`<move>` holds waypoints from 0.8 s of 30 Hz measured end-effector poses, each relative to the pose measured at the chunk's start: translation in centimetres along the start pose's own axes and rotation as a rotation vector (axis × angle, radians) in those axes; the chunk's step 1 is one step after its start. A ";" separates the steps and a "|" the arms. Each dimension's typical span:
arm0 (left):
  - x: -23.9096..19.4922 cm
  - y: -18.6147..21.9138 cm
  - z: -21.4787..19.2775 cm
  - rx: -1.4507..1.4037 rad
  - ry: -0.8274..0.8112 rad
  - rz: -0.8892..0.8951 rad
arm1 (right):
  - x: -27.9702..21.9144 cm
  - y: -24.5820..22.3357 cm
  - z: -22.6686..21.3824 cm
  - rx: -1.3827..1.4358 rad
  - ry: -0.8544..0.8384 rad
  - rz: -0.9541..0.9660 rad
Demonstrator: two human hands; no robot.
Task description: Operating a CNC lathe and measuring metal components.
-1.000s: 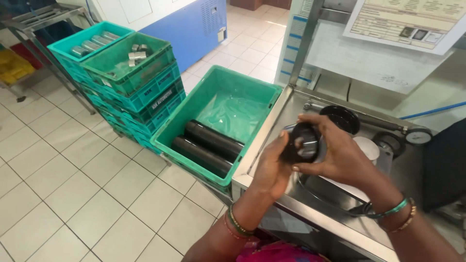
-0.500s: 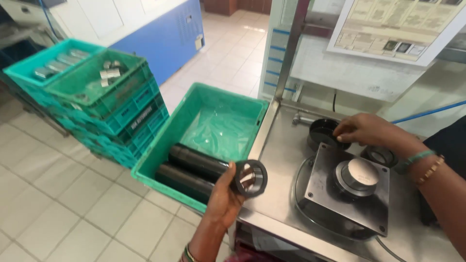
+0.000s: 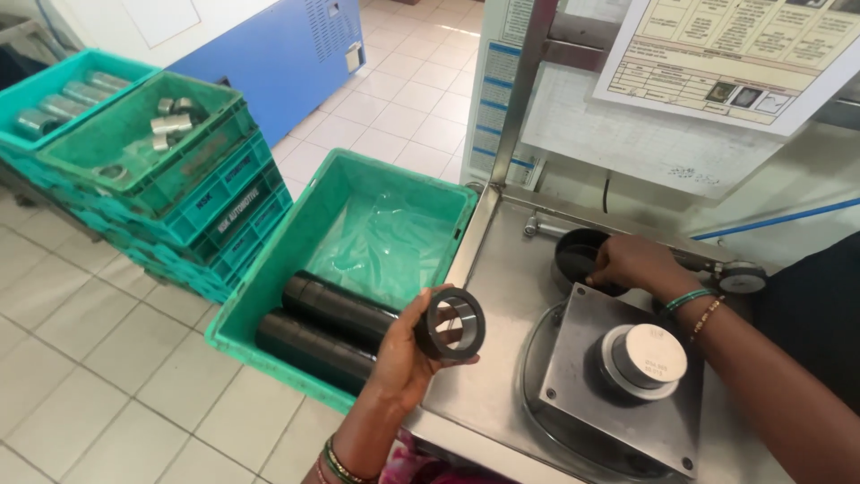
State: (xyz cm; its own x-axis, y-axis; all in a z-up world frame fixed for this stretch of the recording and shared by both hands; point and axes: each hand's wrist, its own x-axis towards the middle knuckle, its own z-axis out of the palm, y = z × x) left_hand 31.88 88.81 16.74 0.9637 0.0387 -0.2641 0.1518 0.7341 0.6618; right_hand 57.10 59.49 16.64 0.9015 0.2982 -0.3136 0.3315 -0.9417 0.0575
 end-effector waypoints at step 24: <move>10.9 3.3 0.0 0.162 -0.233 -0.213 | -2.2 2.3 -1.1 0.298 -0.132 -0.130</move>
State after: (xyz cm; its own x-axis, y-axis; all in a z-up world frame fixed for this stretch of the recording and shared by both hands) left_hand 42.83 91.66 16.02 0.9278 -0.2736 -0.2535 0.3701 0.5910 0.7168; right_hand 56.13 56.87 18.52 0.8067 0.4143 -0.4214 0.3280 -0.9071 -0.2639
